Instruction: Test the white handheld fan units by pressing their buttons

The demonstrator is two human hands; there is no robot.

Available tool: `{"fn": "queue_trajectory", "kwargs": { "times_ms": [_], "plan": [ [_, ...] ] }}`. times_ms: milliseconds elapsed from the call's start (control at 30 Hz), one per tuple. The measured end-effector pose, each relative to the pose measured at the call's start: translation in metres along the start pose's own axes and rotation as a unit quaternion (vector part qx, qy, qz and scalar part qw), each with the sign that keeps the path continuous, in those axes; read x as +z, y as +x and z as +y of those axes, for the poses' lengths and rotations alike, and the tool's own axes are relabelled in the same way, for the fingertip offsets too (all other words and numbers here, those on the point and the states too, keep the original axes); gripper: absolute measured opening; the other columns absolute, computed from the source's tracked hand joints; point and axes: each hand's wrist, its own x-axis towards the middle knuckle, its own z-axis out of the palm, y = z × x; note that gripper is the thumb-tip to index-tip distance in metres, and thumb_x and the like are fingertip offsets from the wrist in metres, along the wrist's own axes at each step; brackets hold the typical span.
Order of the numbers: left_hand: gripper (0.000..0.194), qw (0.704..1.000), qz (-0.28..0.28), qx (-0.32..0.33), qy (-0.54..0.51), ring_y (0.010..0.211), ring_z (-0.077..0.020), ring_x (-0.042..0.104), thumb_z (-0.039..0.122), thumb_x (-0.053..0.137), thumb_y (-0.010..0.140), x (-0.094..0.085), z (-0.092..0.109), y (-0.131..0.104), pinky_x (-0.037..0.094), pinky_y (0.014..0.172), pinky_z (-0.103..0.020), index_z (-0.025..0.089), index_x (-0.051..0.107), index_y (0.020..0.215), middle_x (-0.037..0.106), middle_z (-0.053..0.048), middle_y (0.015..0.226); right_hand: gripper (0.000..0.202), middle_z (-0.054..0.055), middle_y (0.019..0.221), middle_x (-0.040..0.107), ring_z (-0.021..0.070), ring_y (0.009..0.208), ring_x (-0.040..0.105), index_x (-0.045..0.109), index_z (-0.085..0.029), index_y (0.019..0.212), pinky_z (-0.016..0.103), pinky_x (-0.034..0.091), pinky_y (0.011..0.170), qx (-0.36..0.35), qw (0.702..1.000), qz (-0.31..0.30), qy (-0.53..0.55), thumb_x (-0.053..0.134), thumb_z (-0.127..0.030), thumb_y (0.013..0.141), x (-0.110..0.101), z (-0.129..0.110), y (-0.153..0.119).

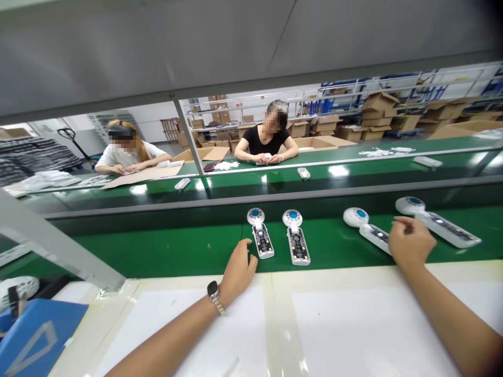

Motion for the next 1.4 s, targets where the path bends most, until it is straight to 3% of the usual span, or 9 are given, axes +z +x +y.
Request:
{"fn": "queue_trajectory", "kwargs": {
  "times_ms": [133, 233, 433, 733, 833, 933, 1133, 1267, 1400],
  "plan": [
    [0.029, 0.998, 0.013, -0.052, -0.03, 0.099, -0.0241, 0.051, 0.029, 0.043, 0.084, 0.002, -0.008, 0.005, 0.041, 0.085, -0.04, 0.015, 0.043, 0.11, 0.052, -0.012, 0.108, 0.024, 0.018, 0.07, 0.063, 0.0327, 0.068, 0.059, 0.066, -0.014, 0.077, 0.042, 0.041, 0.057, 0.025, 0.988, -0.122, -0.09, 0.046, -0.027, 0.074, 0.006, 0.002, -0.004],
    [0.033, 0.994, 0.017, -0.093, -0.06, 0.092, -0.0225, 0.053, 0.035, 0.043, 0.085, 0.004, -0.011, 0.008, 0.041, 0.082, -0.037, 0.015, 0.04, 0.11, 0.051, -0.013, 0.111, 0.04, 0.021, 0.074, 0.064, 0.0367, 0.072, 0.06, 0.064, -0.014, 0.066, 0.044, 0.042, 0.058, -0.013, 0.971, -0.197, -0.131, 0.039, -0.043, 0.079, 0.011, -0.007, -0.014],
    [0.038, 0.986, 0.038, -0.113, -0.12, 0.074, -0.0158, 0.053, 0.036, 0.048, 0.082, 0.003, -0.011, 0.01, 0.042, 0.073, -0.031, 0.017, 0.037, 0.113, 0.048, -0.011, 0.115, 0.065, 0.022, 0.087, 0.063, 0.0398, 0.08, 0.06, 0.064, -0.012, 0.078, 0.045, 0.044, 0.06, -0.047, 0.951, -0.251, -0.172, 0.017, -0.057, 0.083, 0.009, -0.024, -0.026],
    [0.045, 0.979, 0.085, -0.123, -0.142, 0.103, -0.023, 0.047, 0.021, 0.06, 0.071, -0.001, -0.014, 0.015, 0.034, 0.091, -0.036, 0.017, 0.043, 0.112, 0.044, -0.01, 0.111, 0.055, 0.024, 0.102, 0.059, 0.0397, 0.094, 0.055, 0.059, -0.006, 0.101, 0.047, 0.043, 0.074, -0.147, 0.923, -0.308, -0.177, 0.027, -0.047, 0.085, 0.013, -0.035, -0.037],
    [0.049, 0.946, 0.105, -0.156, -0.263, 0.097, -0.0212, 0.051, 0.014, 0.066, 0.066, -0.002, -0.016, 0.018, 0.035, 0.091, -0.035, 0.02, 0.047, 0.11, 0.049, -0.007, 0.108, 0.049, 0.017, 0.11, 0.06, 0.034, 0.095, 0.058, 0.059, -0.014, 0.107, 0.039, 0.045, 0.073, -0.165, 0.912, -0.349, -0.135, 0.037, -0.05, 0.082, 0.009, -0.032, -0.03],
    [0.049, 0.881, 0.126, -0.209, -0.405, 0.083, -0.0191, 0.058, 0.015, 0.07, 0.064, 0.001, -0.018, 0.022, 0.043, 0.081, -0.036, 0.021, 0.047, 0.106, 0.055, -0.007, 0.104, 0.052, 0.011, 0.111, 0.062, 0.03, 0.095, 0.06, 0.061, -0.02, 0.107, 0.033, 0.047, 0.072, -0.131, 0.908, -0.396, -0.042, 0.047, -0.058, 0.074, 0.005, -0.031, -0.024],
    [0.031, 0.81, 0.149, -0.221, -0.522, 0.087, -0.0205, 0.062, 0.02, 0.059, 0.078, 0.004, -0.021, 0.029, 0.05, 0.077, -0.037, 0.015, 0.04, 0.102, 0.06, -0.013, 0.099, 0.044, 0.009, 0.08, 0.069, 0.0295, 0.073, 0.063, 0.065, -0.02, 0.086, 0.032, 0.044, 0.058, -0.091, 0.912, -0.398, -0.026, 0.056, -0.058, 0.065, 0.006, -0.046, -0.04],
    [0.035, 0.796, 0.151, -0.18, -0.558, 0.094, -0.0211, 0.06, 0.023, 0.067, 0.073, -0.004, -0.011, 0.026, 0.047, 0.086, -0.036, 0.014, 0.047, 0.1, 0.06, -0.012, 0.102, 0.037, 0.007, 0.064, 0.065, 0.0277, 0.062, 0.061, 0.06, -0.02, 0.072, 0.031, 0.041, 0.05, -0.018, 0.933, -0.35, 0.078, 0.062, -0.055, 0.061, 0.003, -0.058, -0.058],
    [0.06, 0.82, 0.134, -0.091, -0.548, 0.1, -0.0225, 0.058, 0.021, 0.075, 0.063, -0.004, 0.007, 0.014, 0.045, 0.088, -0.036, 0.02, 0.041, 0.112, 0.057, -0.009, 0.111, 0.039, 0.004, 0.068, 0.067, 0.0224, 0.059, 0.064, 0.053, -0.02, 0.089, 0.029, 0.047, 0.048, 0.105, 0.872, -0.381, 0.29, 0.061, -0.051, 0.067, -0.002, -0.077, -0.082]
  ]
}}
